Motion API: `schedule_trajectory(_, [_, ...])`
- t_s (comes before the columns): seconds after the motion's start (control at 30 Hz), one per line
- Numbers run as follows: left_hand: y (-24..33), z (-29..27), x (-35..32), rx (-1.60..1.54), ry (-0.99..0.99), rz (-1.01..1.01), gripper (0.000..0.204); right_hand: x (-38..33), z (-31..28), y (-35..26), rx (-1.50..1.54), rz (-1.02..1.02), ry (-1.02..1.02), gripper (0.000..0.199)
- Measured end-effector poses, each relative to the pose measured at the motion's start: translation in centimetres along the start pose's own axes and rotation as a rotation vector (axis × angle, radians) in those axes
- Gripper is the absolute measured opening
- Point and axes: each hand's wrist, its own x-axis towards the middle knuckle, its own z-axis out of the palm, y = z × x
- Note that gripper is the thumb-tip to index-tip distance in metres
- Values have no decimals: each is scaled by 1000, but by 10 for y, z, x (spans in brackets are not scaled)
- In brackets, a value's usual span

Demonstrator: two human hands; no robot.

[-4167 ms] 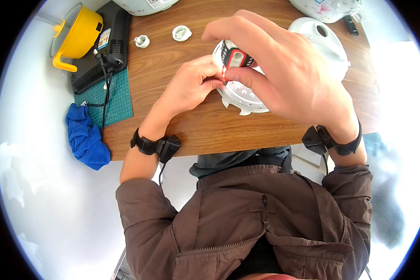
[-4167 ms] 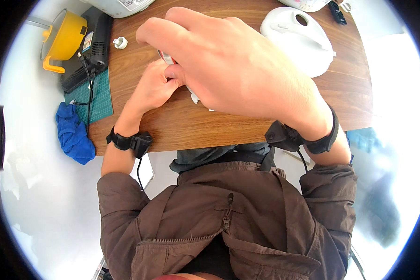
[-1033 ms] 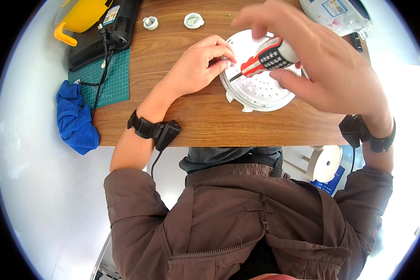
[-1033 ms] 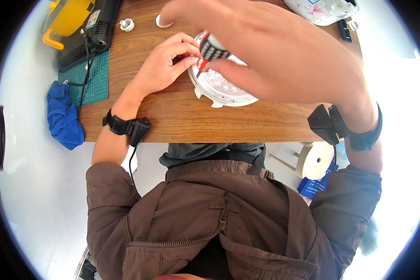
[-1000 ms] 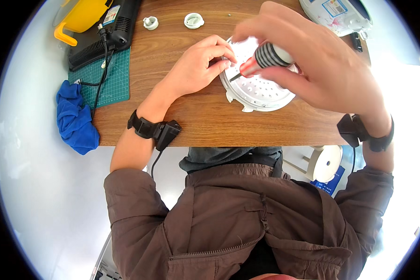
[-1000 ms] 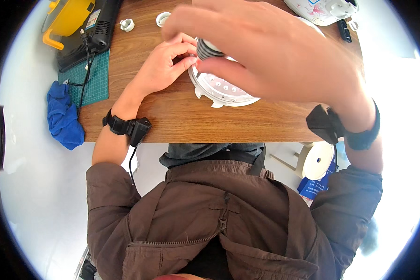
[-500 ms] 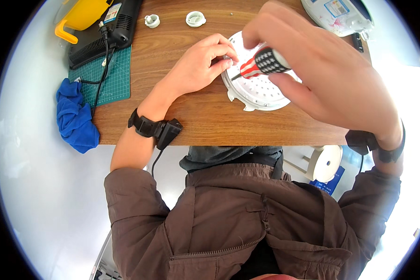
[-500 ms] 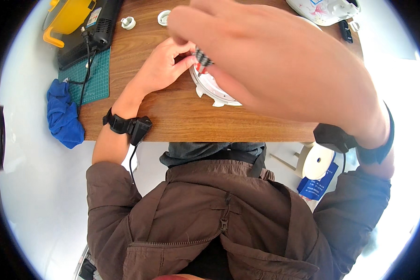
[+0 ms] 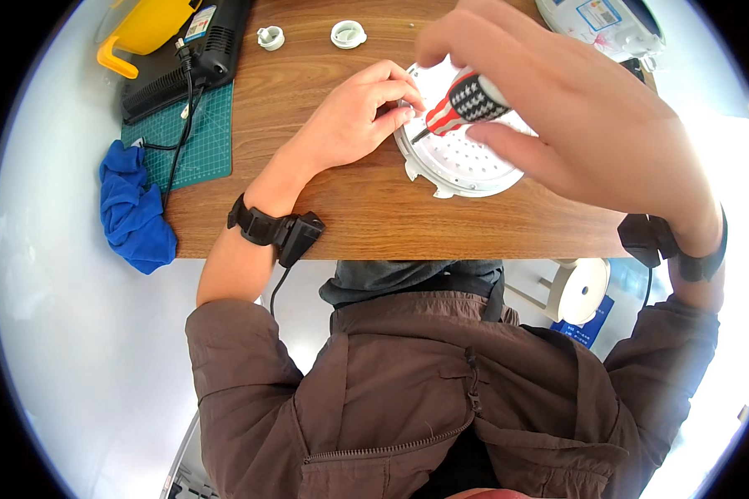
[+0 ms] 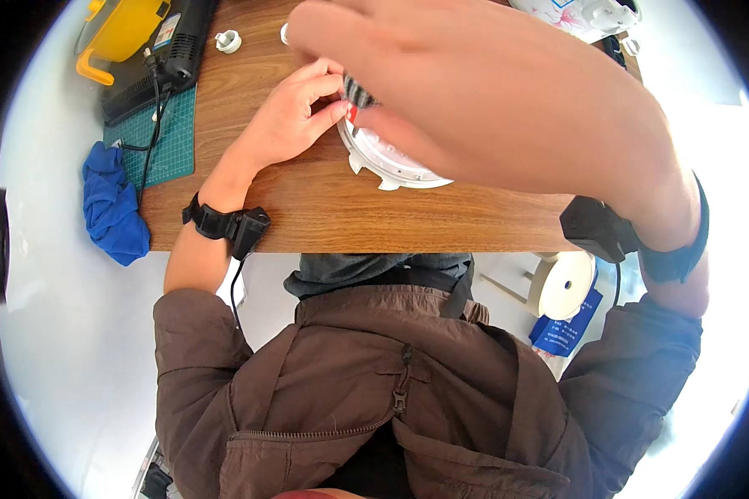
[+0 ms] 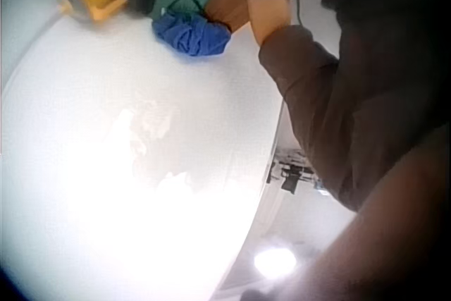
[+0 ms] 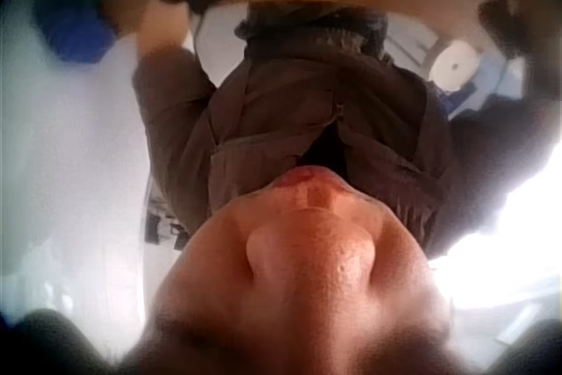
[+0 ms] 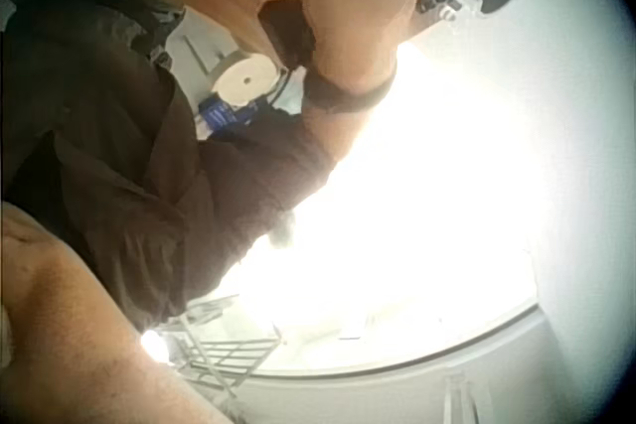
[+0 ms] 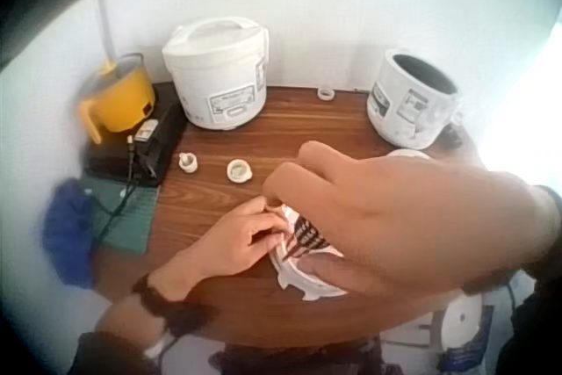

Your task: The person uses a screwdriver to fasten screws into a white perforated lid, then installs a small white plastic component into the center hole and places a matching white cover on top.

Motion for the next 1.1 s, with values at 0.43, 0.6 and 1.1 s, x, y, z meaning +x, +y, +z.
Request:
schedule_trajectory(0.43, [-6, 9, -4, -64, 85, 16, 11, 8, 11, 3, -82, -70, 96, 26])
schedule_trajectory(0.6, [1, 7, -4, -27, 11, -59, 13, 14, 41, 9, -78, 65, 419, 28])
schedule_trajectory(1.1, [2, -12, 35, 223, 57, -91, 14, -67, 85, 75, 1199, 610, 1116, 30])
